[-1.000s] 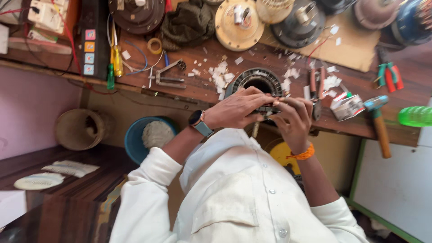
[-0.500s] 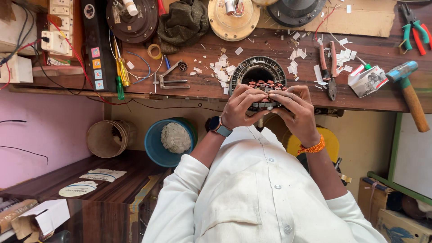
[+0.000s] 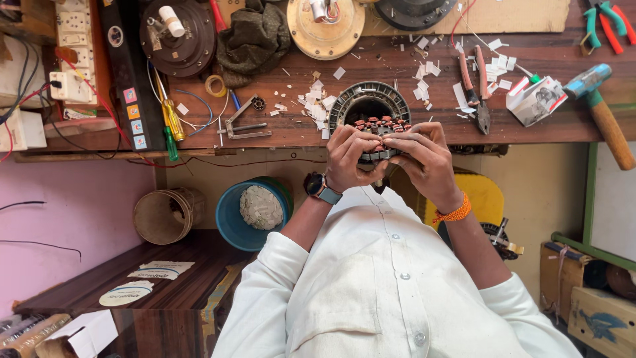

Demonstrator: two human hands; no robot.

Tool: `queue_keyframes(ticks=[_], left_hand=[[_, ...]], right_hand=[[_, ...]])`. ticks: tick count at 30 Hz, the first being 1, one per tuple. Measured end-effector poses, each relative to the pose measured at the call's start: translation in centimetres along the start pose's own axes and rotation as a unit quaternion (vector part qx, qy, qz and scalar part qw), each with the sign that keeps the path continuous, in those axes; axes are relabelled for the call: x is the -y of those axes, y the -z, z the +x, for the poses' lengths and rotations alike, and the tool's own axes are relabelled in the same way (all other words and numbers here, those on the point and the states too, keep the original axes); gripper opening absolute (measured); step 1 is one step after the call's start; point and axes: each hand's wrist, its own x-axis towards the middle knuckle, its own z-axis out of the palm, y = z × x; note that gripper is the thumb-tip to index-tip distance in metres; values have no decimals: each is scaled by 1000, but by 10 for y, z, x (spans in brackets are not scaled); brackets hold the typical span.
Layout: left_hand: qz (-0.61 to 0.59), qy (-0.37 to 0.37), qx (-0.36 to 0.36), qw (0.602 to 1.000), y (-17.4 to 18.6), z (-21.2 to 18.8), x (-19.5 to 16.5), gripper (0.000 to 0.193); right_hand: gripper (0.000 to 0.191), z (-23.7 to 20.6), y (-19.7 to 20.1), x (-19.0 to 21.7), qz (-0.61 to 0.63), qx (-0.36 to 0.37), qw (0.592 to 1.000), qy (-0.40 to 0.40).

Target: The person works on an electric motor armature clamped in a holder on a cluttered workbench. They cut small pieces of insulation paper with scissors, insert the paper wedges into the armature slots by hand, use a screwdriver to press them in, and hammer a component, occasionally retrieving items from a drawer below the bench.

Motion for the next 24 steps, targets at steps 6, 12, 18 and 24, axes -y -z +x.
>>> queue_keyframes(ticks=[6, 12, 18, 24], left_hand=[[0, 23, -9, 1000, -8, -4, 3, 26], [-24, 31, 73, 997, 12, -1, -5, 44], [8, 39, 100, 994, 12, 2, -13, 46], [-24, 80, 37, 996, 0, 15, 4, 36]], right_hand=[[33, 0, -3, 0, 1, -12, 1000, -14], [48, -2, 6, -9, 40, -13, 999, 10], [43, -56, 6, -47, 87, -97, 986, -102], [30, -111, -17, -72, 220, -108, 928, -279]])
